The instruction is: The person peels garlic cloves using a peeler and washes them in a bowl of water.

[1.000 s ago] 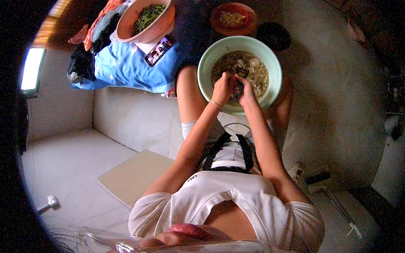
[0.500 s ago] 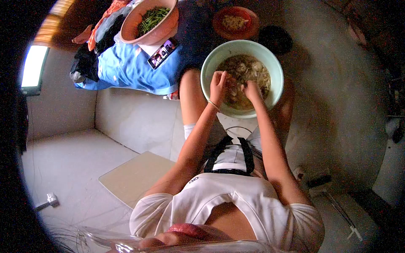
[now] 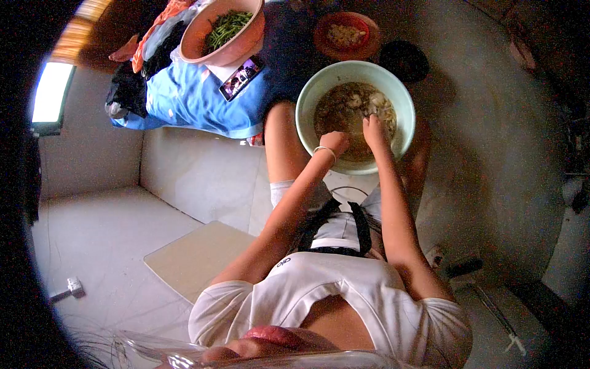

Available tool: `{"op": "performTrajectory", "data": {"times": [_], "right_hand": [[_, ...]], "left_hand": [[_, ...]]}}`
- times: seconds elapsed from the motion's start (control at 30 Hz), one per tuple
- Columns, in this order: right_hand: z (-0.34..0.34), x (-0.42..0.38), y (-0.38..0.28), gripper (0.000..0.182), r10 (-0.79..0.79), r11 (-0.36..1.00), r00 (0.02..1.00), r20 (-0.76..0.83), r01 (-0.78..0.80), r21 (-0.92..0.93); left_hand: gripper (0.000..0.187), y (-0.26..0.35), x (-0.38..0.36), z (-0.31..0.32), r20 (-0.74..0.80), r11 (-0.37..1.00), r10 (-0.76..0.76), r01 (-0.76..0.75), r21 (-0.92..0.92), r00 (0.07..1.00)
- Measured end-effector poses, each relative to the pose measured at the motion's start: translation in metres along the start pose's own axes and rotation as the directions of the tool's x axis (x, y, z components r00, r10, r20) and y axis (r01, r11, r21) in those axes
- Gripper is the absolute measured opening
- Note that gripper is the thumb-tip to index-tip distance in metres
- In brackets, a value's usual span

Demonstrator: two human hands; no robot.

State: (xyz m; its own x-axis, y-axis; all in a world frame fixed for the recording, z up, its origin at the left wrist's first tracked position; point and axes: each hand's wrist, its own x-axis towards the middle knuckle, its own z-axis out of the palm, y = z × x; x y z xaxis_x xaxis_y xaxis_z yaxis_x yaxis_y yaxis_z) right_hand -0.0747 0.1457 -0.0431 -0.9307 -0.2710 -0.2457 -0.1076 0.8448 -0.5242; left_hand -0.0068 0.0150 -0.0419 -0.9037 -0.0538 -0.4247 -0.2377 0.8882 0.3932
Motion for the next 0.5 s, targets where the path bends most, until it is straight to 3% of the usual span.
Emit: {"op": "performTrajectory", "data": {"times": [0.07,0.1,0.17,0.3,0.37,0.4,0.47,0.5], "right_hand": [[0.0,0.0,0.004,0.031,0.079,0.959,0.992,0.101,-0.103,0.263],[0.002,0.0,0.007,0.031,0.079,0.959,0.992,0.1,-0.103,0.263],[0.001,-0.004,0.008,0.024,0.05,0.837,0.997,0.055,-0.072,0.542],[-0.025,-0.023,-0.007,0.02,-0.048,0.75,0.995,0.084,-0.019,0.661],[-0.041,-0.031,-0.017,0.019,0.012,0.759,0.95,0.311,-0.211,0.615],[-0.037,-0.029,-0.014,0.019,0.011,0.759,0.95,0.312,-0.211,0.616],[-0.023,-0.019,-0.004,0.018,0.009,0.983,0.91,0.413,-0.084,0.164],[-0.014,-0.013,0.0,0.029,0.106,0.993,0.888,0.447,-0.114,-0.008]], "left_hand": [[0.019,0.002,-0.002,-0.005,-0.039,0.994,0.005,-0.001,0.112,0.999],[0.017,0.001,-0.003,-0.006,-0.121,0.995,-0.037,0.047,0.083,0.992],[0.016,0.001,-0.001,-0.008,-0.062,0.994,-0.029,0.035,0.1,0.998],[0.023,-0.003,-0.001,-0.007,-0.014,0.983,-0.074,0.076,0.17,0.997],[0.023,-0.004,0.003,0.0,0.024,0.989,0.01,-0.013,0.148,1.0],[0.024,-0.005,0.005,0.003,0.06,0.987,0.095,-0.102,0.124,0.994],[0.023,-0.004,0.002,0.001,0.005,0.992,0.045,-0.045,0.118,0.999],[0.023,-0.003,0.0,0.0,-0.047,0.994,-0.005,0.01,0.106,0.999]]}}
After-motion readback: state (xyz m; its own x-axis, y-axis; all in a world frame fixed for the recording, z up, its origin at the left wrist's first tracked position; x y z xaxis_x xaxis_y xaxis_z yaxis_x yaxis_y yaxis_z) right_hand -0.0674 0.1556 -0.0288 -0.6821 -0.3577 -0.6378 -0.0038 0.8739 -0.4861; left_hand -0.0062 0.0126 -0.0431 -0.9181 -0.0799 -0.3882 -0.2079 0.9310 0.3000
